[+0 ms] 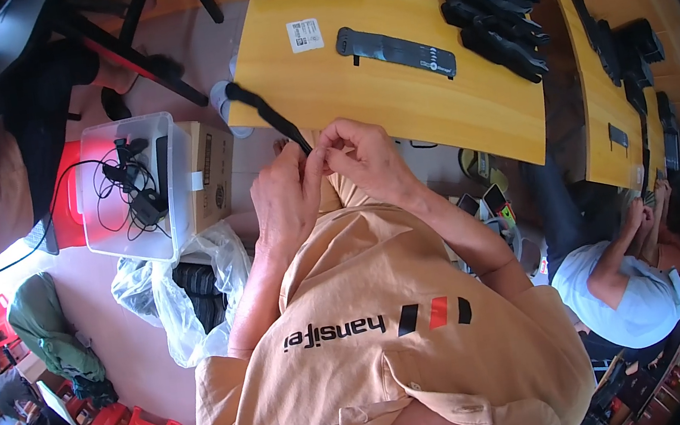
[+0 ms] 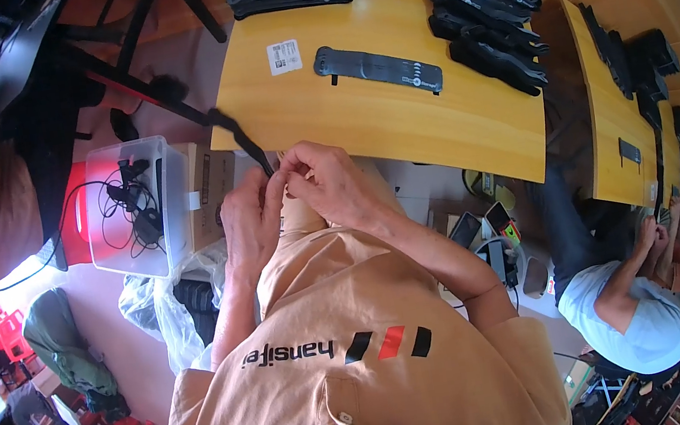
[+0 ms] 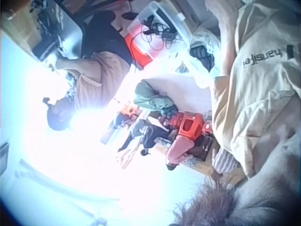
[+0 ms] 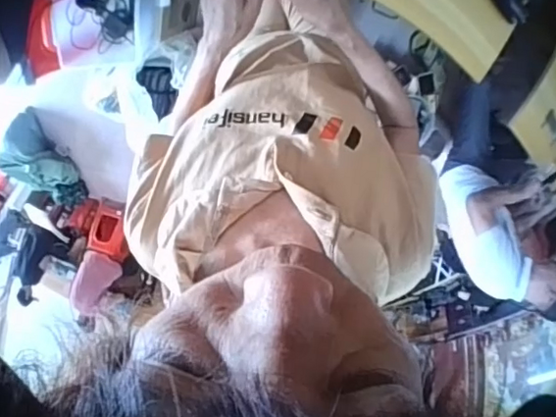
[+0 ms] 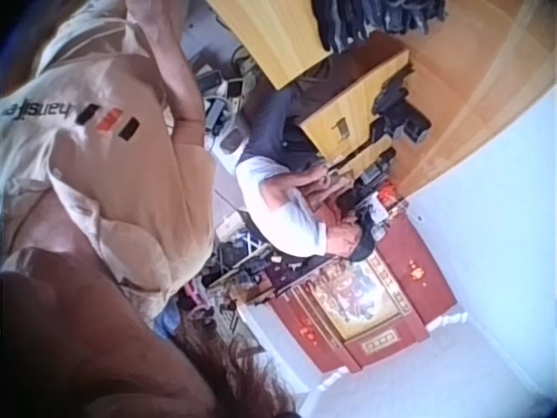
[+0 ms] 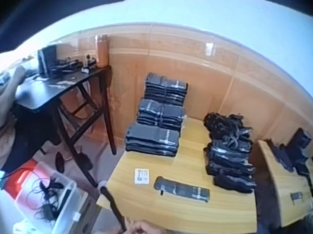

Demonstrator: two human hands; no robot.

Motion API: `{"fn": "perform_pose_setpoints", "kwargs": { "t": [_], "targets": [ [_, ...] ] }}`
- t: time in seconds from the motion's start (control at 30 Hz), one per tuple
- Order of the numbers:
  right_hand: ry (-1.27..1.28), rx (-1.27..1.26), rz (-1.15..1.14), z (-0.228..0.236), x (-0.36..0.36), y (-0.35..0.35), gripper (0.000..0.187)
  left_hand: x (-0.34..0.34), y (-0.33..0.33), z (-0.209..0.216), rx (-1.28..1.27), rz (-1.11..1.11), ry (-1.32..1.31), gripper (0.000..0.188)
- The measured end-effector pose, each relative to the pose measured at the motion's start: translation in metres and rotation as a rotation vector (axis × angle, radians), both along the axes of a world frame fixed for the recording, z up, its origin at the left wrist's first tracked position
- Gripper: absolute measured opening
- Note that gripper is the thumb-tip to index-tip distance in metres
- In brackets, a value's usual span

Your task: Threading small plastic buckles and components onto black elastic straps at a workshop table.

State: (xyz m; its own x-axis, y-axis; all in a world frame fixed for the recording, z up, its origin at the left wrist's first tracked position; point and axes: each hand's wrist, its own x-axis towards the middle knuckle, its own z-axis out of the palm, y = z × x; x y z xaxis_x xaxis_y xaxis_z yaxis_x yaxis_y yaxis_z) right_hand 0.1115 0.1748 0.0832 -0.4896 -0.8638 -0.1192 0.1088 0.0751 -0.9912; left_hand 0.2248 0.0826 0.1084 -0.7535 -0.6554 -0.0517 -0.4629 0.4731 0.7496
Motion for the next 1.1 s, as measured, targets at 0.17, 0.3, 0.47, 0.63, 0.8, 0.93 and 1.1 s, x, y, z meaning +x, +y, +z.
{"fn": "perform_pose_setpoints", "kwargs": {
  "t": [0.17, 0.3, 0.47, 0.63, 0.8, 0.93, 1.1],
  "targets": [
    [0.354, 0.002, -0.026, 0.004, 0.003, -0.003, 0.007, -0.001, -0.002, -0.005, -0.057, -0.052, -0.010, 0.029],
    [0.503, -0.062, -0.094, 0.002, 0.005, -0.007, 0.009, -0.002, -0.005, -0.008, -0.088, -0.081, 0.021, 0.025],
    [0.517, -0.064, -0.119, 0.000, 0.004, -0.007, 0.009, -0.003, -0.009, -0.012, -0.073, -0.093, 0.108, 0.024],
    [-0.166, -0.060, 0.025, 0.011, -0.007, -0.005, 0.009, 0.002, -0.018, -0.014, 0.189, -0.133, 0.243, 0.026],
    [0.157, -0.082, 0.101, 0.023, -0.016, 0.001, 0.012, 0.000, -0.020, -0.003, 0.519, -0.083, 0.289, 0.028],
    [0.551, 0.050, 0.269, 0.044, -0.022, 0.004, 0.021, 0.002, -0.017, 0.010, 0.490, -0.116, 0.227, 0.028],
    [0.378, -0.078, 0.369, 0.049, -0.019, -0.001, 0.022, 0.013, -0.016, 0.030, 0.560, -0.126, 0.208, 0.028]
  ]
}}
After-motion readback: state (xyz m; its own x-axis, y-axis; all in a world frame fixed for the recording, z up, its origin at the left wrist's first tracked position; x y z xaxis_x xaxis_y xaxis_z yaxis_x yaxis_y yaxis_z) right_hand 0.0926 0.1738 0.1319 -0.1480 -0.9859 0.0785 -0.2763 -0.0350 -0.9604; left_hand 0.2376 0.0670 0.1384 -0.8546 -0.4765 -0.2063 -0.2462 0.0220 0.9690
